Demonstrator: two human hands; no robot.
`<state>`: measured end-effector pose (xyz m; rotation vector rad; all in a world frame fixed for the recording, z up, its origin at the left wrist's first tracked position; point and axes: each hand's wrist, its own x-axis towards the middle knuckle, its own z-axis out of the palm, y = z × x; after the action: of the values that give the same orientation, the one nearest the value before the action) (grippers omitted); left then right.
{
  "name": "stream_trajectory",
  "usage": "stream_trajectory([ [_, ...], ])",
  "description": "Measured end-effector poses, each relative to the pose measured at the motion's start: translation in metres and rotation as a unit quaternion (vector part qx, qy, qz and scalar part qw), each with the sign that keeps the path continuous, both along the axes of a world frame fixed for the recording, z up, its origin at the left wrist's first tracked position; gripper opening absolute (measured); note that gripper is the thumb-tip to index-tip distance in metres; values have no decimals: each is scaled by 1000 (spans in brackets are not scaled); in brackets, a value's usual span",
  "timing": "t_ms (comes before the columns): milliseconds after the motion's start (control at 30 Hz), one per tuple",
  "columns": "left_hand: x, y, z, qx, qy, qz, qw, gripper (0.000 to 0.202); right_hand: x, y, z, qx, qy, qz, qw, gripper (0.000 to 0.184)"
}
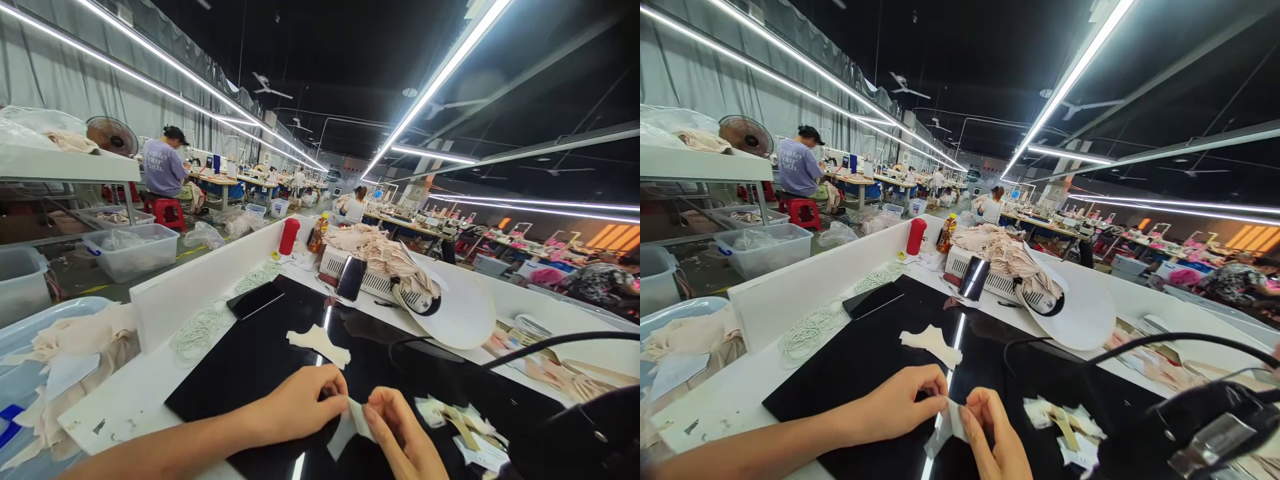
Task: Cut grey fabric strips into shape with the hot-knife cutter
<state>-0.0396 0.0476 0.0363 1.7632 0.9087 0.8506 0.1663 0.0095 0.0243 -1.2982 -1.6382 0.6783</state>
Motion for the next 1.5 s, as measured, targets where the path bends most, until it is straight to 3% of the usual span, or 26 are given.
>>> stream_trajectory([
  [100,0,10,-4,-43,-51,15,998,21,4,14,6,5,-58,26,998,33],
  [233,-5,25,-5,-59,-86,48,993,40,-4,36,4,54,-80,-13,995,37],
  [500,-24,67,5,69,-22,139,988,35,-39,86,9,122,-121,-44,984,41],
  [733,-33,86,-10,145,101,154,972,39,-53,106,-7,144,-203,-54,967,42],
  [1067,-32,87,-20,197,196,147,949,45,-52,112,-24,151,-305,-67,938,14],
  [1233,-33,82,-21,226,225,157,934,43,-55,108,-21,182,-303,-66,933,19],
  [1367,-35,78,-18,260,235,167,922,37,-57,91,-7,219,-284,-57,932,25],
  [1500,-38,75,-16,297,227,166,913,32,-43,59,0,248,-278,12,928,17],
])
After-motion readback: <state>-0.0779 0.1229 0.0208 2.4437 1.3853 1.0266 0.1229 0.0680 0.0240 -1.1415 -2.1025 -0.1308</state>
